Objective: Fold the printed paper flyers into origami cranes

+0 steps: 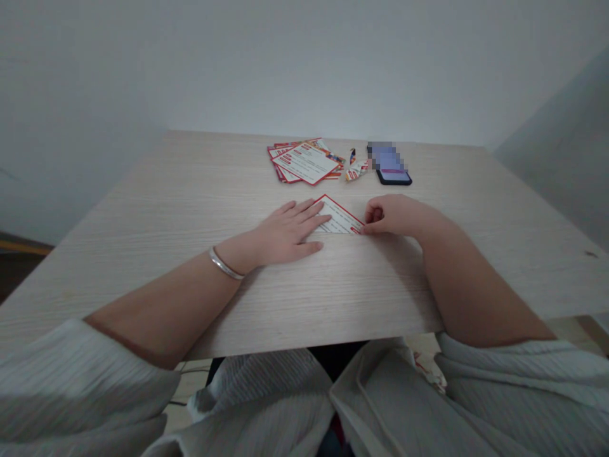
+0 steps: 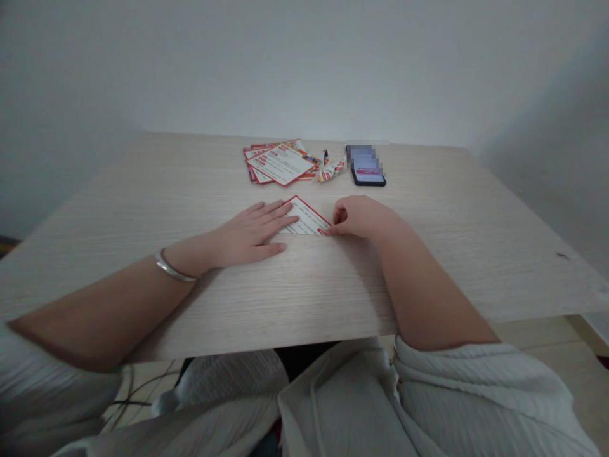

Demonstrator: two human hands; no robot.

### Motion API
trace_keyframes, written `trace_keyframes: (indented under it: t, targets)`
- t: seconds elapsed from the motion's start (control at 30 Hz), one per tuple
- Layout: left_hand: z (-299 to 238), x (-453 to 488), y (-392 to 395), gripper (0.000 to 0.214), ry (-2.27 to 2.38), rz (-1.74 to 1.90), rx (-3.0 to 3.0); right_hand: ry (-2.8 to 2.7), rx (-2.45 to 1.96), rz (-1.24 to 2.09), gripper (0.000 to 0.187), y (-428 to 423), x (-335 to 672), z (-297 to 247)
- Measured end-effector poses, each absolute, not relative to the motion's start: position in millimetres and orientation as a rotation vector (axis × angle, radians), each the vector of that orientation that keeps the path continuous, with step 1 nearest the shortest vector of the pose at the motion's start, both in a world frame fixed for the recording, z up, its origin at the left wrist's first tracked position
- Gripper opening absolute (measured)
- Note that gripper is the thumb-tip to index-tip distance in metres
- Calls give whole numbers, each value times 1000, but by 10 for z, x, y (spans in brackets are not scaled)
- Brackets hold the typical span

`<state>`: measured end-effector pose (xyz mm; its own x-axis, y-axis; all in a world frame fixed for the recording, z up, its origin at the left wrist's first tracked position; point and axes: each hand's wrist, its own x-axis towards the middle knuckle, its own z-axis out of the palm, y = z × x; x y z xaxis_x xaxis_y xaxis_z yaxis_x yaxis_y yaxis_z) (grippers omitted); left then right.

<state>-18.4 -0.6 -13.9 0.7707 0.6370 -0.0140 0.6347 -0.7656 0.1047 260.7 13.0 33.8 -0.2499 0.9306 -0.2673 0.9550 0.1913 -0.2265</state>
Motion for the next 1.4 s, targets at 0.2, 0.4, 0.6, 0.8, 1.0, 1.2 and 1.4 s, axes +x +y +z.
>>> trace_keyframes:
  t: [0.2,0.4,0.6,0.8,1.0,1.2,1.4]
  targets:
    - [-147,-188,-12,67,1028,56,2865,2337,1833,-637,10,170,2755,354]
    - [-185,-206,3,64,1006,95,2904,2345,1783,-771,6,229,2866,330]
    - [-192,-201,-6,64,1019,95,2908,2442,1914,-641,13,198,2822,351]
    - [-161,-166,-60,65,1112,172,2880,2767,2032,-671,13,5,2395,238]
    - [-207,-178,-54,65,1203,258,2902,2814,1836,-342,15,-8,2087,98]
    - [-143,-163,-39,55,955,342,2988,2687,1927,-152,15,-10,2052,52]
    - [-55,-119,-47,51,913,302,3032,2640,1953,-195,15,4,2071,85]
